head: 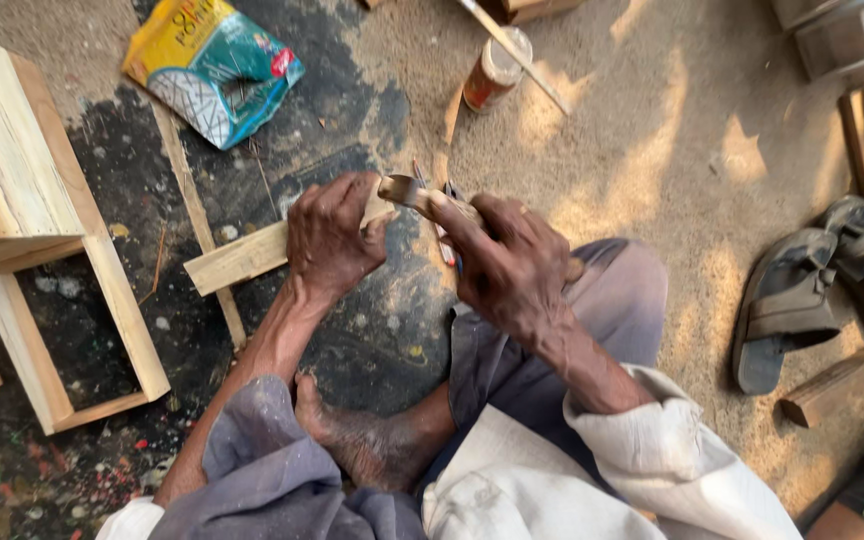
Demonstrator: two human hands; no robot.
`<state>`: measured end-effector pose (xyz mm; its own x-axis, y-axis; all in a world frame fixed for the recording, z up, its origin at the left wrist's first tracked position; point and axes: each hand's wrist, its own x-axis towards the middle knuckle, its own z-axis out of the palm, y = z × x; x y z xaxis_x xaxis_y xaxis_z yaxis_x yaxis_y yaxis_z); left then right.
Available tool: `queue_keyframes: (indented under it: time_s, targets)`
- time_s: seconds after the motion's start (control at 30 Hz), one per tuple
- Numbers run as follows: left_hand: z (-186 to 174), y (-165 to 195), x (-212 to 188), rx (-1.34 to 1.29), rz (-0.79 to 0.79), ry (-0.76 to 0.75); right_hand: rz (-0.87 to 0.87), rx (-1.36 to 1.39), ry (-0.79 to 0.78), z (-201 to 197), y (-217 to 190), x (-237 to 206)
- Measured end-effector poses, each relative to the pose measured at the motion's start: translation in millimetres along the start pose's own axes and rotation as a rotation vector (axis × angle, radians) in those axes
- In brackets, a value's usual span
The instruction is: The person sits on the floor and assembles small wooden frames by applying glue to the ends of wooden pieces and joining them. They use a hammer to tap the joints together and occasionally use pliers to adjust nails. The person works on multiple frames, stacking completed ones nearby.
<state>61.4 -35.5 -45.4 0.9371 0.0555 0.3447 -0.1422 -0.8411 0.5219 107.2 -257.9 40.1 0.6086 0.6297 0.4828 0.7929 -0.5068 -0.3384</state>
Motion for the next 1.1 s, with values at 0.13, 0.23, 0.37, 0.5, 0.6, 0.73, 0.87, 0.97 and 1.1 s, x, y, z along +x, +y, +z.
queue_keyframes:
  time_s: [0.13,0.23,0.37,0.5,0.6,0.73,0.87,0.97,1.1]
  targets:
    - [2,-3,-2,-0.027,-0.036,-0.039,-0.035,0.001,0.015,-5,-1,1]
    - [5,-3,-4,0.02,-0.045,-0.062,0.029,-0.076,-0.222,-5,0,3]
    - [7,-5,-2,0.009,-0.016,-0.003,-0.061,0.044,0.02,-4,1,0]
    - [7,-4,-3,0.008,-0.038,-0.073,-0.005,-0.046,-0.189,-1,4,-4]
    - [7,-3,-1,0.036,-0.035,-0.005,-0.081,0.017,0.04,1,6,-6]
    - [5,-2,-3,-0.005,-0.101,-0.153,0.034,-0.029,-0.281,4,4,-6]
    - [3,-1,-1,0.059,0.05,0.071,-0.059,-0.032,-0.04,-1,3,-3]
    - [3,-1,0,0.023,-0.068,-0.08,-0.006,0.065,-0.019,-3,0,1]
    - [3,0,2,-0.014,-0.086,-0.089,-0.005,0.033,-0.058,-3,1,6]
